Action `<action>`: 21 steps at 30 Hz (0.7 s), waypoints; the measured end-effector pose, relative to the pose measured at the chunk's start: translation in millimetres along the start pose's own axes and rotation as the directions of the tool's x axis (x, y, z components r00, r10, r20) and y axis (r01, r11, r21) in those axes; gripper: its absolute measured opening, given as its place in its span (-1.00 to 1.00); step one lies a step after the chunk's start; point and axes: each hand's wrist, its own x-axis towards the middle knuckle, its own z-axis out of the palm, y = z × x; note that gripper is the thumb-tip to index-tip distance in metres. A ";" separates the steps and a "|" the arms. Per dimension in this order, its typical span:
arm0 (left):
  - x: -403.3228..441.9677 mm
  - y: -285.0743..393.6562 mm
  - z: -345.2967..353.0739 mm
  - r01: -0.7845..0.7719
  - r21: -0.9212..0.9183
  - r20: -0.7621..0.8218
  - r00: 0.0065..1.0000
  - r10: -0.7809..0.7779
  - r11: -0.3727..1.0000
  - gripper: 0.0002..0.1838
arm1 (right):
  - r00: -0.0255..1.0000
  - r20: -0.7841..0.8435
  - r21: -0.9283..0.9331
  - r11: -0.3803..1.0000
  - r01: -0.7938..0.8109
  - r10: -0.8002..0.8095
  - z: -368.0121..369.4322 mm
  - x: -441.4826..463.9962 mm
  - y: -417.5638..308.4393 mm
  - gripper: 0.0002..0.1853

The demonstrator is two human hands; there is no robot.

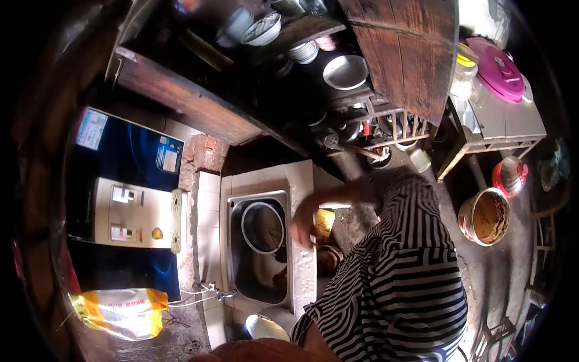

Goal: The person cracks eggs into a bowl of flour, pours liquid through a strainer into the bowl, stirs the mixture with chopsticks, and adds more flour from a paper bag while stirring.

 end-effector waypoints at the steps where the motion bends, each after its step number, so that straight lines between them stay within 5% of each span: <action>1: -3.2 4.8 10.1 0.014 0.004 -0.003 1.000 -0.014 1.000 -0.72 | 0.969 -0.150 0.095 0.978 -0.185 0.197 -24.1 -44.4 -10.0 -0.70; 2: -5.3 7.0 22.1 0.034 0.009 0.003 0.999 -0.034 0.999 -0.72 | 0.923 -0.338 0.198 0.973 -0.120 0.183 -44.3 -97.8 -34.6 -0.72; 3: -7.7 11.9 37.6 0.044 0.012 0.007 0.999 -0.044 0.999 -0.72 | 0.779 -0.599 0.064 0.981 -0.182 0.184 -64.2 -138.5 -60.6 -0.72; 4: -15.7 24.3 50.4 0.058 0.022 0.014 0.998 -0.058 0.998 -0.72 | 0.695 -0.719 0.057 0.994 0.098 -0.027 -82.2 -186.0 -94.5 -0.73; 6: -16.8 30.7 84.0 0.108 0.040 0.047 0.993 -0.109 0.993 -0.72 | 0.205 -0.974 -0.073 0.992 0.098 -0.092 -143.5 -229.1 -103.9 -0.77; 7: -18.0 33.4 97.8 0.126 0.050 0.069 0.989 -0.130 0.991 -0.73 | 0.032 -0.982 -0.188 0.982 0.026 -0.189 -186.3 -250.3 -92.6 -0.80; 8: -19.5 36.7 110.6 0.141 0.066 0.085 0.986 -0.146 0.988 -0.73 | -0.226 -0.967 -0.081 0.986 -0.148 -0.114 -231.3 -263.0 -86.5 -0.82; 9: -20.9 38.1 121.9 0.155 0.074 0.100 0.982 -0.162 0.985 -0.73 | -0.399 -0.904 -0.139 0.989 -0.055 -0.150 -271.1 -268.7 -78.0 -0.85; 10: -21.4 41.6 136.0 0.160 0.074 0.118 0.979 -0.168 0.984 -0.73 | -0.411 -0.911 -0.038 0.989 0.140 0.023 -286.7 -274.5 -92.4 -0.80; 11: -26.0 52.2 146.4 0.173 0.092 0.130 0.974 -0.184 0.981 -0.73 | -0.399 -0.917 -0.044 0.987 0.152 0.021 -312.1 -290.5 -88.8 -0.80; 12: -25.1 53.7 155.9 0.184 0.102 0.146 0.969 -0.198 0.978 -0.73 | -0.376 -0.718 -0.249 0.720 -0.648 -0.586 -344.9 -299.2 -65.2 -0.89; 13: -26.9 56.9 164.7 0.194 0.112 0.156 0.965 -0.211 0.974 -0.73 | 0.109 -0.441 -0.121 -0.062 -0.991 -0.891 -377.0 -307.5 -40.8 -0.92; 15: -26.4 61.3 182.1 0.213 0.128 0.182 0.955 -0.234 0.969 -0.73 | 0.139 -0.279 -0.222 -0.077 -0.972 -0.950 -417.7 -311.1 -23.9 -0.88; 17: -27.0 63.4 194.4 0.232 0.146 0.194 0.946 -0.258 0.962 -0.74 | -0.016 -0.450 -0.071 0.053 -0.996 -0.893 -438.1 -301.3 -17.2 -0.85; 21: -29.5 71.7 218.5 0.266 0.175 0.203 0.932 -0.299 0.948 -0.74 | -0.029 -0.498 -0.081 0.080 -0.994 -0.867 -507.3 -309.2 30.9 -0.77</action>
